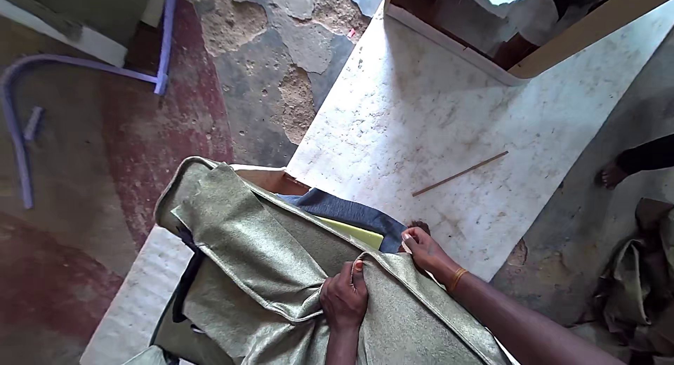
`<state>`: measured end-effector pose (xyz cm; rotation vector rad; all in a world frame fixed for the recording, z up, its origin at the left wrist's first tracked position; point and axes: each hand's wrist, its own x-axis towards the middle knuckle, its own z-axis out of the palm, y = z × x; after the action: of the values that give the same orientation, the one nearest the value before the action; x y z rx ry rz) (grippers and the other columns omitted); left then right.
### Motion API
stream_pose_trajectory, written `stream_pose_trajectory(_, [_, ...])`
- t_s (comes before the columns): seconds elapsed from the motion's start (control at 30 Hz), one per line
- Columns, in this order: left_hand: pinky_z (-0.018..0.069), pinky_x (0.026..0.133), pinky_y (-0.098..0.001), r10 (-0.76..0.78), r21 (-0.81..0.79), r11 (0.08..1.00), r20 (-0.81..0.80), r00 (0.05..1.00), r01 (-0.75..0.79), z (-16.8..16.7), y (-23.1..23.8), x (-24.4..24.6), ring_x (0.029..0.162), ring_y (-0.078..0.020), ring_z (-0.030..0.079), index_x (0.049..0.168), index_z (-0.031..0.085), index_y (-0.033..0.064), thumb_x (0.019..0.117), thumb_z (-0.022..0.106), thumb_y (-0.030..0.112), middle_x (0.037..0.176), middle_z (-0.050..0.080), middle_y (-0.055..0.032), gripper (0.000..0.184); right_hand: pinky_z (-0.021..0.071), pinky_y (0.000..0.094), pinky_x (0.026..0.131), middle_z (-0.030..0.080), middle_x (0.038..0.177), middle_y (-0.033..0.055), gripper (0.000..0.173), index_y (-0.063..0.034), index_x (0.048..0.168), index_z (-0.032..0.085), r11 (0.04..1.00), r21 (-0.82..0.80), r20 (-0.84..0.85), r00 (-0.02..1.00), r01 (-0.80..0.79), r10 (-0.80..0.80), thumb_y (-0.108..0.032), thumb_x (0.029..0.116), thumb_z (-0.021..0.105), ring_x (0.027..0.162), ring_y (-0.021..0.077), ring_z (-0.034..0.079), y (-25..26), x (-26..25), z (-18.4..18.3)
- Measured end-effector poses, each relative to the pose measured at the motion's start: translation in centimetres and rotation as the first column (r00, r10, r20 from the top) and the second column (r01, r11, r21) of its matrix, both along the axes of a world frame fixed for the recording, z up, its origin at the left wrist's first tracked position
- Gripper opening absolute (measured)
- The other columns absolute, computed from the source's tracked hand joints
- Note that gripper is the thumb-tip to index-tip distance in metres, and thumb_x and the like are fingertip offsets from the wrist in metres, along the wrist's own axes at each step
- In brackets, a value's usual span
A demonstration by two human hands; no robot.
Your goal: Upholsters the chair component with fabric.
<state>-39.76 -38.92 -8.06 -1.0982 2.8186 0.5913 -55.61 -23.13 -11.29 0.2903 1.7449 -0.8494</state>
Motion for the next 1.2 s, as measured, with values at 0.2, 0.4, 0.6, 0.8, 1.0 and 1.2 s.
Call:
stream_pose_trajectory(0.2, [0.0501,0.052,-0.0432,0.008,0.031,0.999,-0.002,1.000,-0.008,-0.2,0.0,0.1,0.054,-0.0212,0.065,0.079,0.072,0.0163,0.1056,0.028,0.058,0.054,0.060,-0.0019,0.066,0.0499,0.0495,0.072,0.064,0.085,0.0087,0.045,-0.0120,0.101,0.067,0.643,-0.177,-0.079,0.662,-0.745,0.745,-0.043,0.1102,0.036,0.080,0.0239,0.064,-5.2,-3.9,4.2])
stream_pose_trajectory(0.4, [0.0476,0.051,-0.0406,0.027,0.027,0.999,-0.064,0.998,-0.025,-0.3,-0.1,0.3,0.051,-0.0194,0.060,0.076,0.070,0.0166,0.1060,0.030,0.056,0.051,0.055,-0.0002,0.064,0.0503,0.0414,0.065,0.057,0.077,0.0087,0.041,-0.0096,0.098,0.059,0.823,-0.131,-0.039,0.833,-0.552,0.552,-0.041,0.1117,0.036,0.069,0.0207,0.059,-5.7,-0.6,3.8])
stream_pose_trajectory(0.6, [0.0483,0.053,-0.0380,0.070,0.055,0.997,-0.150,0.986,-0.063,1.3,-0.8,0.6,0.053,-0.0173,0.060,0.078,0.071,0.0162,0.1071,0.031,0.054,0.054,0.057,0.0009,0.062,0.0421,0.0391,0.049,0.051,0.058,0.0033,0.056,-0.0150,0.072,0.058,0.867,-0.098,-0.236,0.858,-0.488,0.456,-0.054,0.1076,0.038,0.052,0.0177,0.052,-6.6,0.2,4.3])
stream_pose_trajectory(0.8, [0.0518,0.056,-0.0419,0.086,0.001,0.996,-0.001,0.996,-0.086,3.5,-1.9,-0.7,0.053,-0.0215,0.063,0.082,0.074,0.0137,0.1059,0.036,0.051,0.055,0.060,-0.0020,0.058,0.0378,0.0369,0.046,0.042,0.052,-0.0028,0.057,-0.0179,0.064,0.050,0.815,-0.050,-0.491,0.725,-0.577,0.483,-0.054,0.1063,0.038,0.047,0.0139,0.046,-8.3,0.1,2.7])
stream_pose_trajectory(1.0, [0.0543,0.078,-0.0480,-0.136,0.271,0.962,0.617,0.775,-0.046,0.8,-0.7,-5.6,0.081,-0.0272,0.074,0.101,0.073,0.0172,0.1060,0.030,0.060,0.077,0.074,-0.0077,0.061,0.0494,0.0537,0.064,0.057,0.065,0.0121,0.059,-0.0058,0.072,0.059,0.848,0.194,-0.218,0.822,-0.493,0.527,-0.047,0.1084,0.040,0.067,0.0296,0.062,-2.8,2.0,-5.8])
stream_pose_trajectory(1.2, [0.0568,0.076,-0.0456,-0.105,0.224,0.974,0.401,0.910,0.014,2.2,-1.4,-3.6,0.081,-0.0258,0.074,0.103,0.074,0.0177,0.1003,0.047,0.064,0.080,0.074,-0.0062,0.053,0.0478,0.0522,0.067,0.056,0.067,0.0125,0.058,-0.0059,0.073,0.058,0.815,0.199,-0.194,0.793,-0.544,0.577,-0.046,0.1099,0.038,0.068,0.0292,0.060,-2.7,1.9,-5.4])
